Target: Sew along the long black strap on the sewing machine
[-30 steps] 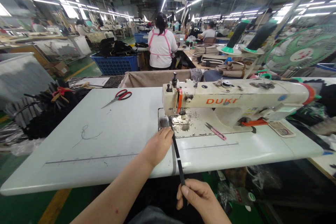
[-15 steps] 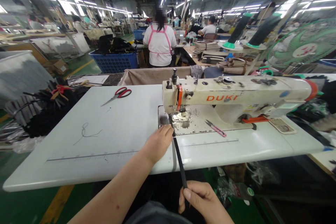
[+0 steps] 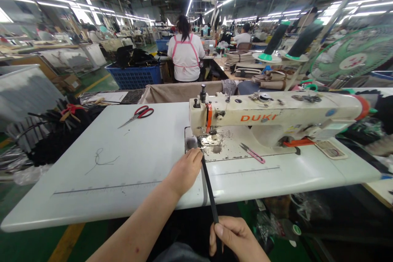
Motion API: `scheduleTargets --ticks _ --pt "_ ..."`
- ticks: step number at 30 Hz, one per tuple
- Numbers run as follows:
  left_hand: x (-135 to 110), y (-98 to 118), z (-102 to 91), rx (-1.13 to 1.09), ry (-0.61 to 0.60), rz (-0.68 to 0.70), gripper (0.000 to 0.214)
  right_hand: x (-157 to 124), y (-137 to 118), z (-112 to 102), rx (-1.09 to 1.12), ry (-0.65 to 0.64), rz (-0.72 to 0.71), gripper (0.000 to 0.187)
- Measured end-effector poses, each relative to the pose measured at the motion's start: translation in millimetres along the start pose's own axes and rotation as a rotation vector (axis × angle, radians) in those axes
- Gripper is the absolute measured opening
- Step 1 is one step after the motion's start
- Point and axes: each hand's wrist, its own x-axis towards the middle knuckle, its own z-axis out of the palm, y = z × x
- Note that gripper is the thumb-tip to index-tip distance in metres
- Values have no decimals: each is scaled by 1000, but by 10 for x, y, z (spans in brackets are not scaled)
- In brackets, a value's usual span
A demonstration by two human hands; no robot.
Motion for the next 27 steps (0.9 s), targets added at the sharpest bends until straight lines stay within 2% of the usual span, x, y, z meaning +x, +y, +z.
scheduleTargets --ticks 6,11,16,21,27 --pt "1 0 15 41 20 14 25 8 102 -58 -13 -40 -33 52" --pt "-9 -5 19 67 55 59 27 5 10 -59 -108 -58 -146 49" --pt "-16 -15 21 34 49 56 25 11 -161 16 -170 91 -202 37" --pt "-6 -2 -2 20 43 54 21 41 -218 69 -153 201 -112 42" --pt "6 7 -38 26 61 62 21 21 -122 105 -156 139 14 48"
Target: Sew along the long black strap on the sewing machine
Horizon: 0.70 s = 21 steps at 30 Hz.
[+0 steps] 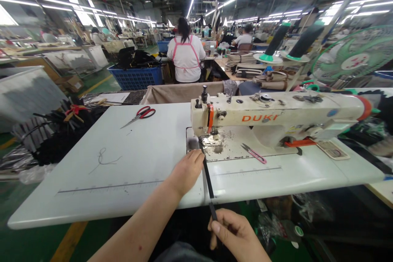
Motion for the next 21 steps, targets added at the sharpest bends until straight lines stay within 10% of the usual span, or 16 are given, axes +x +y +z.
scheduleTargets --ticks 7,21 --pt "-27 -23 54 5 -48 0 23 -63 115 42 -355 280 -72 39" --pt "-26 -27 29 -16 -65 -10 22 -39 -143 -69 -48 -132 -131 52"
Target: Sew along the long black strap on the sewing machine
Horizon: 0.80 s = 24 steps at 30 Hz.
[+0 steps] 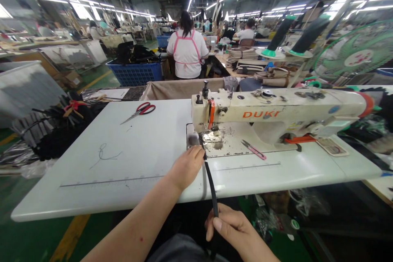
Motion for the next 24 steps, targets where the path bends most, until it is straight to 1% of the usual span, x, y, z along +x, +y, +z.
scheduleTargets --ticks 5,9,12,16,21,24 --pt "2 16 -24 5 29 7 23 -27 12 -3 -3 3 41 52" --pt "8 31 -29 -6 26 -9 23 -33 111 -15 -22 10 64 54" --pt "26 41 -28 -28 11 -41 26 -33 201 -29 -10 41 65 57" --pt "49 45 -26 -51 -6 -85 31 -23 263 -33 37 89 63 55" --pt "41 33 0 -62 1 -106 32 -2 298 -38 43 54 31 53" --pt "22 23 27 -50 9 -88 29 3 320 -55 21 25 7 50"
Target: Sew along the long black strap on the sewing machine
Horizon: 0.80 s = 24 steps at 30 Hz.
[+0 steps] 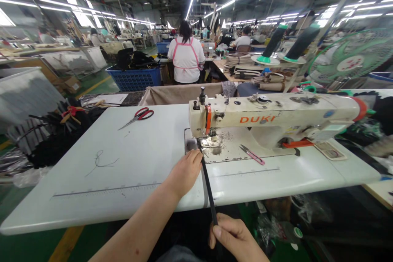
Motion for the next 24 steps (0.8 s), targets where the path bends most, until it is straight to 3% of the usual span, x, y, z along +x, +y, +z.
scheduleTargets --ticks 5,13,15,20,24 --pt "-12 -8 0 21 34 56 26 -11 -5 1 4 -11 -48 44" --pt "-3 7 -15 78 58 90 23 92 -131 74 -135 210 -19 22" --pt "-11 4 -7 76 49 89 23 154 -157 89 -130 242 -34 24" --pt "-15 0 -13 59 31 62 22 258 -145 100 102 225 49 47" --pt "-6 6 -27 75 47 85 20 208 -145 89 120 189 68 47"
